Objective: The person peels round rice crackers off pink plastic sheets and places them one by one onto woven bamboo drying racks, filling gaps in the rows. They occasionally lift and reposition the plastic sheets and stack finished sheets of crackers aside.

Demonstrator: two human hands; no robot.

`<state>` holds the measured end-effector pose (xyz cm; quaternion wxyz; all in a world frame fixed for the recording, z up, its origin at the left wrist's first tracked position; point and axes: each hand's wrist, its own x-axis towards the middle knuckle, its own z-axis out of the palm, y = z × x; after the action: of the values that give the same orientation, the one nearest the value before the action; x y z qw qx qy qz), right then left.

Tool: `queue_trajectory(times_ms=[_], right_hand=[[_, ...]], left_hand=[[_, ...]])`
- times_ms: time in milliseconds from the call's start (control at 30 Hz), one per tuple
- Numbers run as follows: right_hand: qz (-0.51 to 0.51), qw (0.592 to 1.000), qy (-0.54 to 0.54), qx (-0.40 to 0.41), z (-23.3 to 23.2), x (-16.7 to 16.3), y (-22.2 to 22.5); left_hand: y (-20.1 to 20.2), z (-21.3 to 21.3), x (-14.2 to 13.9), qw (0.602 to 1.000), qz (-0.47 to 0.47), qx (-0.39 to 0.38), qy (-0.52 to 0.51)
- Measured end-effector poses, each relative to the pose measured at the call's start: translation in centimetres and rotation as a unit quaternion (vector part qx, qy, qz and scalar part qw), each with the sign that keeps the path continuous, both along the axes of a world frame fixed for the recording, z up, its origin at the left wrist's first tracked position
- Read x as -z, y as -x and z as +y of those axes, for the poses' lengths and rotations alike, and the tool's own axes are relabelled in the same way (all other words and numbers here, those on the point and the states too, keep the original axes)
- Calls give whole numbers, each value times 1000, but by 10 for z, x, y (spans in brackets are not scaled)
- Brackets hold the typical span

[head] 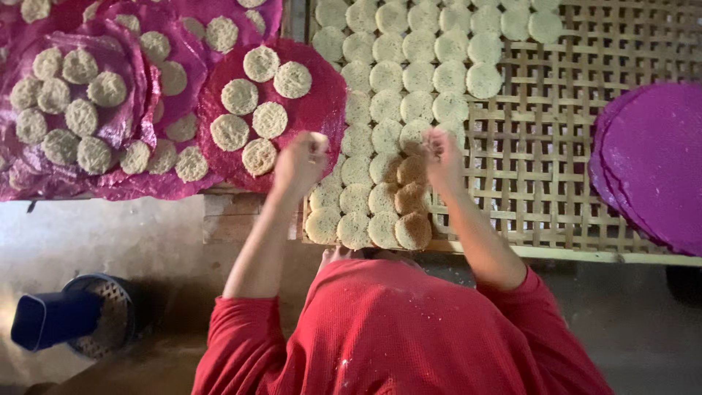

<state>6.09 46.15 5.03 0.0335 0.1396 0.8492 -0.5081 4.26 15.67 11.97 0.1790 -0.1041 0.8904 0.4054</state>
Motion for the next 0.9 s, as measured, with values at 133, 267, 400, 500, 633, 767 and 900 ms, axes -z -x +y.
queue_trajectory(times_ms=[133,267,400,500,633,767,900], right_hand=[[-156,867,473,-10,-46,6,-27],[-135,924,345,94,0,24,-40],[-56,940,296,160,80,51,-44],[-20,943,310,117,103,70,-45],[70,993,-99,-5,89,71,-43],[53,970,-236,-12,67,37,-40],[155,896,-416,-11,44,-5,-50]], left_hand=[[-33,49,-28,981,82,155,-85],[-26,13,-12,997,22,65,24],[1,-86,36,960,51,-5,274],[1,-126,85,952,99,6,290],[7,-154,115,973,107,-105,175],[20,-154,109,967,168,-62,180],[12,-121,72,982,96,-114,118]])
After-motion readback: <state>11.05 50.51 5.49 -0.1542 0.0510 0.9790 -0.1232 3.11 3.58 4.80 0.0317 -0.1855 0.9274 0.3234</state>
